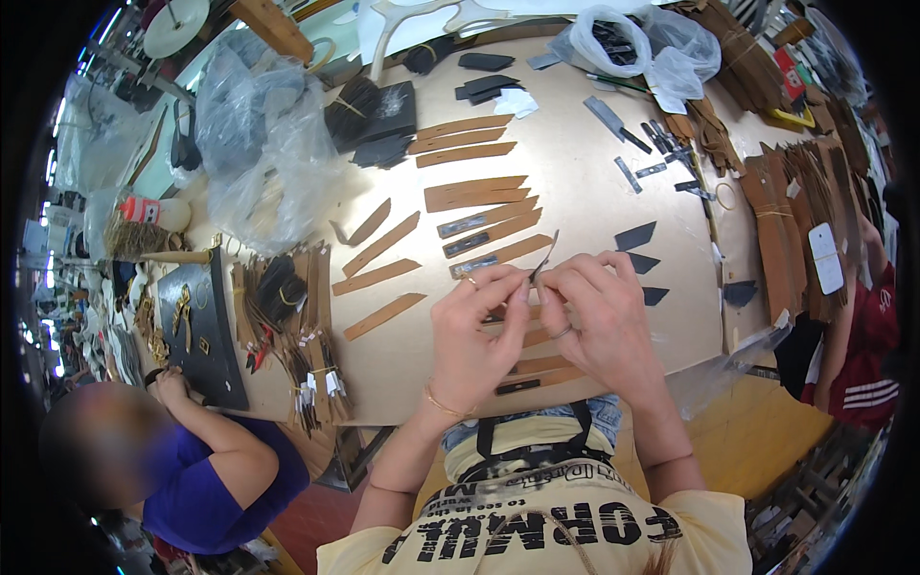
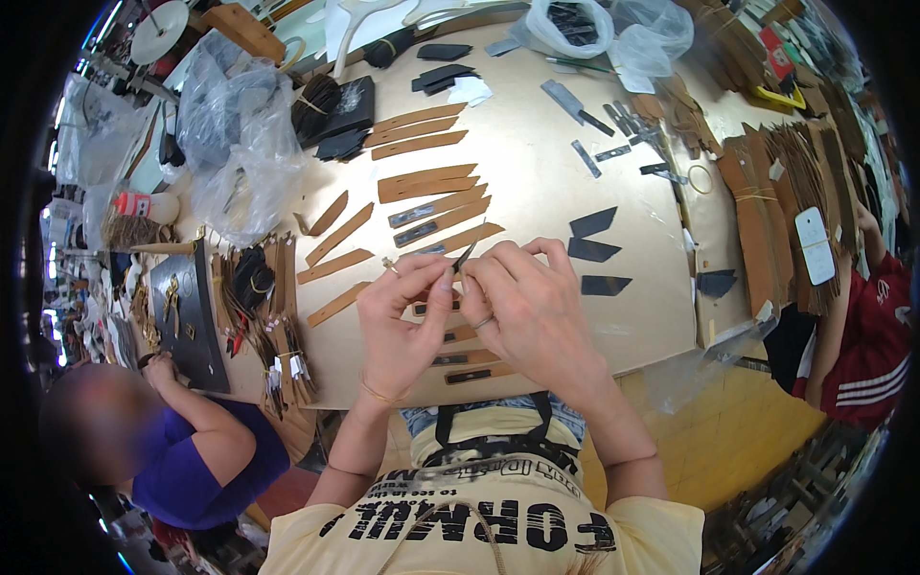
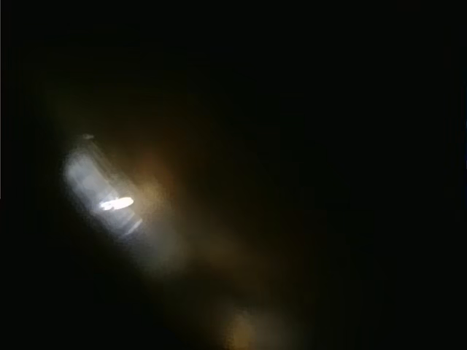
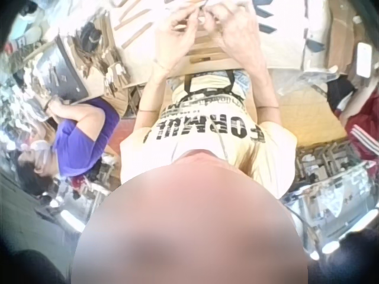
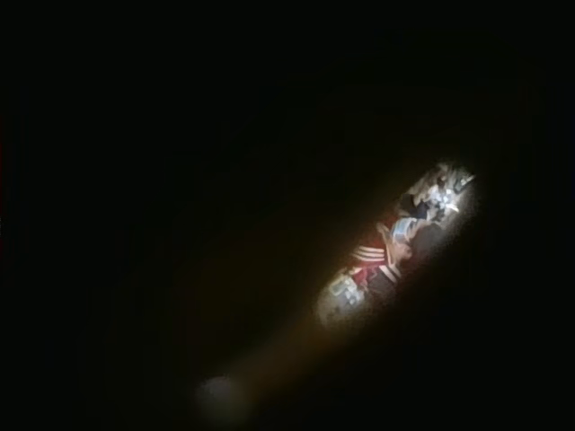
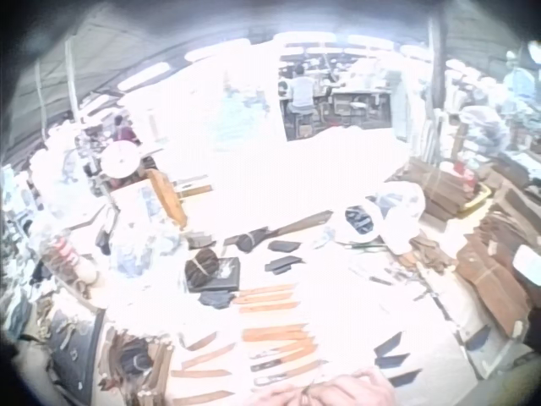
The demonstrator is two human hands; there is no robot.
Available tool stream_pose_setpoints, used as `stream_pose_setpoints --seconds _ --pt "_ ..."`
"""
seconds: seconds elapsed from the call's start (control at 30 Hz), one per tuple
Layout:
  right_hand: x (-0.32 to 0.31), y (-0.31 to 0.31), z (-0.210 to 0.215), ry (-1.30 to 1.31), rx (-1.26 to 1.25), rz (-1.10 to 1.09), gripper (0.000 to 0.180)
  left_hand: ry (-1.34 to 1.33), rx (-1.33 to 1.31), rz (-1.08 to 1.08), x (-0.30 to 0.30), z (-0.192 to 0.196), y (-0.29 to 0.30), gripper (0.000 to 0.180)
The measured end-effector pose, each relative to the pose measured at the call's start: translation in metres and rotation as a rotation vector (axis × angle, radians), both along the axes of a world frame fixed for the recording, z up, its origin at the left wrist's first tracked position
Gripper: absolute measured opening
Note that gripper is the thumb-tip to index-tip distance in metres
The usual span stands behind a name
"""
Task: The person repeatedly picks up small black plastic pieces and wooden sticks from a table, aligns them, and presses them together to form assembled units. The person places each completed unit on the table and continues the process with additional parts.
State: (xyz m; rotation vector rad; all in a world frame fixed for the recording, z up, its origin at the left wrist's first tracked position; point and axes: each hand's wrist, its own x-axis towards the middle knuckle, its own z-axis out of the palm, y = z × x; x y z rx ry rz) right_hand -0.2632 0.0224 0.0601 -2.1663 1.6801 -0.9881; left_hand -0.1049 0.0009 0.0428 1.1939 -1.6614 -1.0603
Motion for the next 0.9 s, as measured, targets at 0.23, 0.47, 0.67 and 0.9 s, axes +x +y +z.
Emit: stream_pose_setpoints --seconds 0.23,0.47,0.67,0.9 --pt "-0.087 0.042 -0.014 0.218 -0.063 -0.500 0.005 -0.065 0.005 0.094 0.029 -0.018 -0.010 0.013" --pt "-0.205 0.178 -0.070 -0.008 -0.026 -1.321 0.021 -0.024 0.046 0.059 0.036 -0.030 -0.012 0.014" --pt "-0.219 0.220 -0.104 0.689 0.708 -1.416 0.025 -0.259 -0.230 -0.063 0.030 -0.023 -0.015 0.025" --pt "-0.158 0.082 -0.019 -0.121 -0.025 -0.813 0.037 -0.452 -0.587 -0.194 0.039 -0.027 -0.015 0.038"
